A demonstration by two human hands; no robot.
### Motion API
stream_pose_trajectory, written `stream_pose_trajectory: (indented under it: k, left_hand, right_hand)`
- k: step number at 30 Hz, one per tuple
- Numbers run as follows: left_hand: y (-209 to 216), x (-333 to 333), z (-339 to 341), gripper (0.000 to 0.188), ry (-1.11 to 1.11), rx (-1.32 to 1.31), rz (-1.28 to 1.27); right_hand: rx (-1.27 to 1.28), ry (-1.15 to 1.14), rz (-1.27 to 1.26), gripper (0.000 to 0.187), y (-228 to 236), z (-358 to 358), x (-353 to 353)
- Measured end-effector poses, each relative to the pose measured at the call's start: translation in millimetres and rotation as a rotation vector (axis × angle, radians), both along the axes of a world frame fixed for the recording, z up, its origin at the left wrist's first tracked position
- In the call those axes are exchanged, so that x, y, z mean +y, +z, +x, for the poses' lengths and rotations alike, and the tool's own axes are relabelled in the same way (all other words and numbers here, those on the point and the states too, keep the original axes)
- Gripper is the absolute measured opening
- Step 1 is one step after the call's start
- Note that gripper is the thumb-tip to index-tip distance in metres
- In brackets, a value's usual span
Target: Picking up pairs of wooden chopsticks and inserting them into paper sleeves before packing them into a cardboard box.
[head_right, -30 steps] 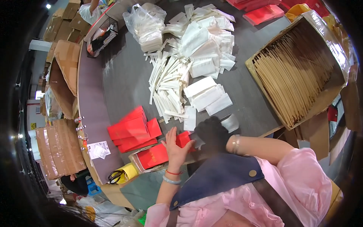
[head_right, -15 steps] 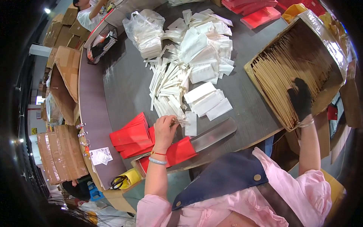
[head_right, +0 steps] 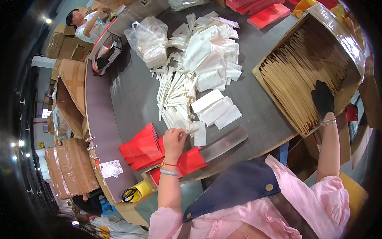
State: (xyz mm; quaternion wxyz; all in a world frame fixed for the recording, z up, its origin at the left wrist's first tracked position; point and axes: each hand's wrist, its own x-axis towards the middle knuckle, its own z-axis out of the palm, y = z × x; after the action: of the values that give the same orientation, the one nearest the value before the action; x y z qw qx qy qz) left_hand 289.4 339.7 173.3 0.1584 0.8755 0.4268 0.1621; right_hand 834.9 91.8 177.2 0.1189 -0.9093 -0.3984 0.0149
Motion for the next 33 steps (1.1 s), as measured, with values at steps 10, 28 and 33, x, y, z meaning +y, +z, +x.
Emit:
stream_pose_trajectory:
  k: [10,28,33]
  left_hand:
    - [17,-14,7,0.013,0.242,-0.33,-0.564]
    - [4,-25,17,0.014,0.035,-0.034,-0.269]
    - [-2,-22,11,0.014,0.044,-0.078,-0.283]
  right_hand:
    - [-0.034,-0.008,0.085,0.028,-10,1,-7]
    - [-0.095,0.054,0.124,0.016,3,-11,-3]
    - [0.063,-0.02,-0.093,0.018,9,0,1]
